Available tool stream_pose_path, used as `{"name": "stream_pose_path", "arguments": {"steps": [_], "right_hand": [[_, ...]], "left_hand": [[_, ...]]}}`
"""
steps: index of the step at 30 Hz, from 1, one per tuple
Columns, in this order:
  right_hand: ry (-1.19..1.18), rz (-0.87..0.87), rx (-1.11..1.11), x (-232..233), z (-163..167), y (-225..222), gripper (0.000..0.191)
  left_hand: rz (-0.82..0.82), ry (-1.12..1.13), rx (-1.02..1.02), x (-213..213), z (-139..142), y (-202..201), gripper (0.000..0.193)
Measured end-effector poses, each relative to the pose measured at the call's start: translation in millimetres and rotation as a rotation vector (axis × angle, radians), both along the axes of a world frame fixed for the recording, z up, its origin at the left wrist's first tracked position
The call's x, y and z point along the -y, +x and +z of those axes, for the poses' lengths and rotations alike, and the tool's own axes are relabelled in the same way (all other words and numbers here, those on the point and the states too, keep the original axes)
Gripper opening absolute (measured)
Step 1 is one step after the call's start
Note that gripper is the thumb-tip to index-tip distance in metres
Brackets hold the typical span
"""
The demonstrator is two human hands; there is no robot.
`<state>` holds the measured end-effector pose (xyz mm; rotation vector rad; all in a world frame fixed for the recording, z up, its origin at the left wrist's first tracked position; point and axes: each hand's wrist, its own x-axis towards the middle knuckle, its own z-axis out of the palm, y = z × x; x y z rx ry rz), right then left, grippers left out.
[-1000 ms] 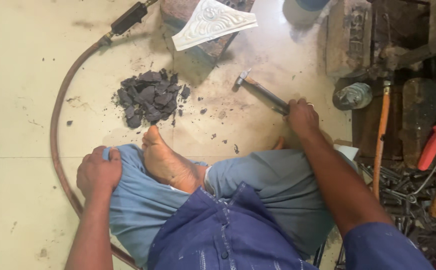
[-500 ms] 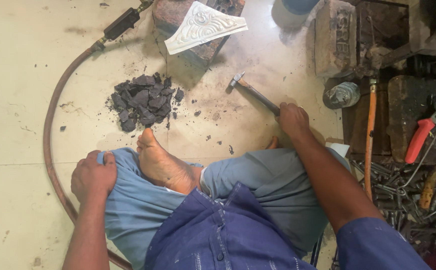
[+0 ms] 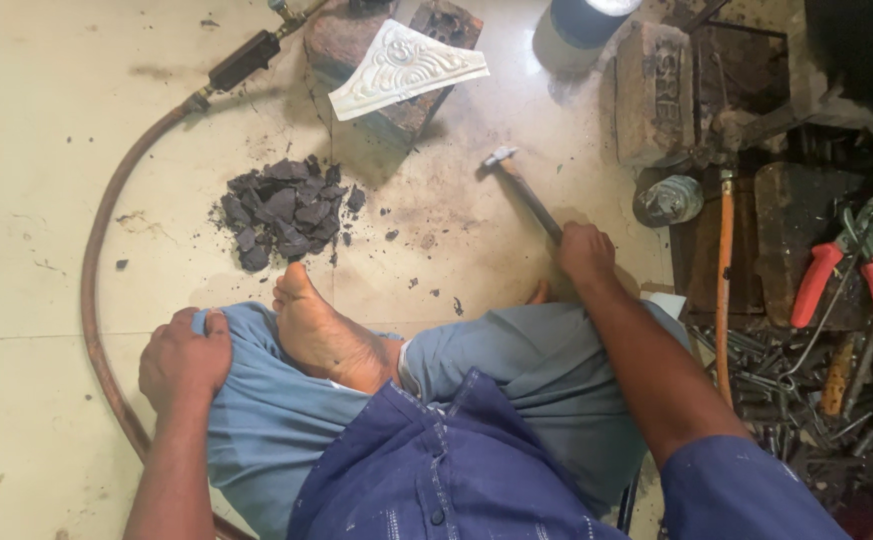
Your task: The person sits on the workshop floor and breaks dark charcoal-like chunks with a hammer on a stone slab. They pick chunks one at a time, strike them into smaller pieces, sweep the broken pieces into a pile by hand, and continue breaking more chunks.
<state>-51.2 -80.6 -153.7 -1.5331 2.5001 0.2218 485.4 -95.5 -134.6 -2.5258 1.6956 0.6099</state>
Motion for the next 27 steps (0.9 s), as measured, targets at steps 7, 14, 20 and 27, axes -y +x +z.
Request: {"name": "stream_pose_path", "arguments": {"steps": [7,14,20,27], "right_hand": [[0.014,-0.284,0.056,-0.5,4.2,-12.7,0.026],[-0.033,-0.405,0.025,-8.8,8.3,-23.9,0.029],[-0.024,-0.409,0.026,-7.6,5.9,-20.9,0.034],[-0.308,0.022,-0.063,-6.5,22.4,0.5,0.069]], "left_hand": [[0.007,-0.012,-0.001,-0.3,0.4,1.8,0.052],[-0.043,-0.012,0.011,-0.7,0.3,0.6,0.052],[0.004,-0.007,0.008,-0.4,4.9,-0.1,0.052],[0.012,0.040,-0.003,2.2,9.4,-2.9,0.052]]}}
